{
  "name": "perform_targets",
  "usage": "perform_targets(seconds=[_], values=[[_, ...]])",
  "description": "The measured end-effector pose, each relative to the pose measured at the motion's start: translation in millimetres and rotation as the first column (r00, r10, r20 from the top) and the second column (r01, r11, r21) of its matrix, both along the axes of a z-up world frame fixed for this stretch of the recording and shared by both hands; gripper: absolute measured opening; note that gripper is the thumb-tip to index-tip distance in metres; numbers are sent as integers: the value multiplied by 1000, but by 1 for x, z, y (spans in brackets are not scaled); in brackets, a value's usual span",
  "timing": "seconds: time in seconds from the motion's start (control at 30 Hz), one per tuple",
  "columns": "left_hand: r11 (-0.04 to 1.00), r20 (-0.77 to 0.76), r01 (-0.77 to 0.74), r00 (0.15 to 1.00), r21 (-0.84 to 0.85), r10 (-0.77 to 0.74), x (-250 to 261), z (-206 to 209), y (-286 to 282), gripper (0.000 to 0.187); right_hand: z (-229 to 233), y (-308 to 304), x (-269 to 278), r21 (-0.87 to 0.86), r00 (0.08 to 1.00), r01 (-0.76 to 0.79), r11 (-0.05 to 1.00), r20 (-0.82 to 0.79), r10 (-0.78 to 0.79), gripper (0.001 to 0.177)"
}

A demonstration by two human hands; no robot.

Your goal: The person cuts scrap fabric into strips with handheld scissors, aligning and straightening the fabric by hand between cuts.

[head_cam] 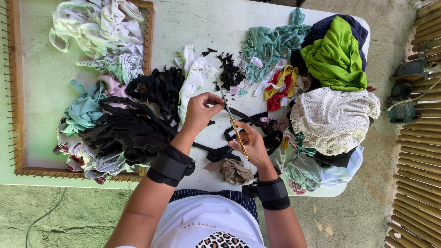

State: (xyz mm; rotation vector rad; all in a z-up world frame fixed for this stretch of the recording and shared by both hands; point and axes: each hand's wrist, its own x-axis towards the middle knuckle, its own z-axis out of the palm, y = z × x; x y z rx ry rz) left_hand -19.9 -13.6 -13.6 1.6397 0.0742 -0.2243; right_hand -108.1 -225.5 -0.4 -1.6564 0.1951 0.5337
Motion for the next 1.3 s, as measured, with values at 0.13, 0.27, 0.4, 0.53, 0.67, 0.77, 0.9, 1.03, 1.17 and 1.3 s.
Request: perform_targets(seconds=[0.13,0.27,0.4,0.53,0.67,0.77,0.9,1.03,1.17,1.3], values=[[1000,-33,-11,999,-10,11,1,3,-1,11,-3,-2,-1,-21,999,-29,999,21,29,76],[1000,-14,-7,1000,-21,7,2,3,-1,10,-5,-1,0,-5,1000,-11,1000,-1,11,74],[1000,-19,1,1000,-20,-1,2,2,0,11,4,2,1,-4,1000,6,1000,-15,-6,68],[1000,12,-24,1000,-1,24,0,-9,4,12,-26,-3,3,-10,995,82,997,-61,-82,65],[999,-9,-21,1000,40,21,-5,-21,16,28,-56,-25,16,-273,989,143,951,64,-130,74],[996,-99,-27,994,91,36,-11,-34,32,34,-66,-50,27,-569,990,113,814,138,-41,73],[999,-295,-23,955,41,34,-14,-12,42,27,-95,-87,28,-679,980,116,725,199,29,64],[997,-259,12,965,-72,-30,-21,-55,48,25,-90,-88,25,-740,982,115,663,187,39,70],[981,-217,112,965,-155,-144,-23,-40,35,27,-84,-83,16,-762,983,85,641,169,70,71],[967,-124,213,965,-143,-231,-23,-4,13,27,-94,-79,6,-808,907,180,561,357,224,57]])
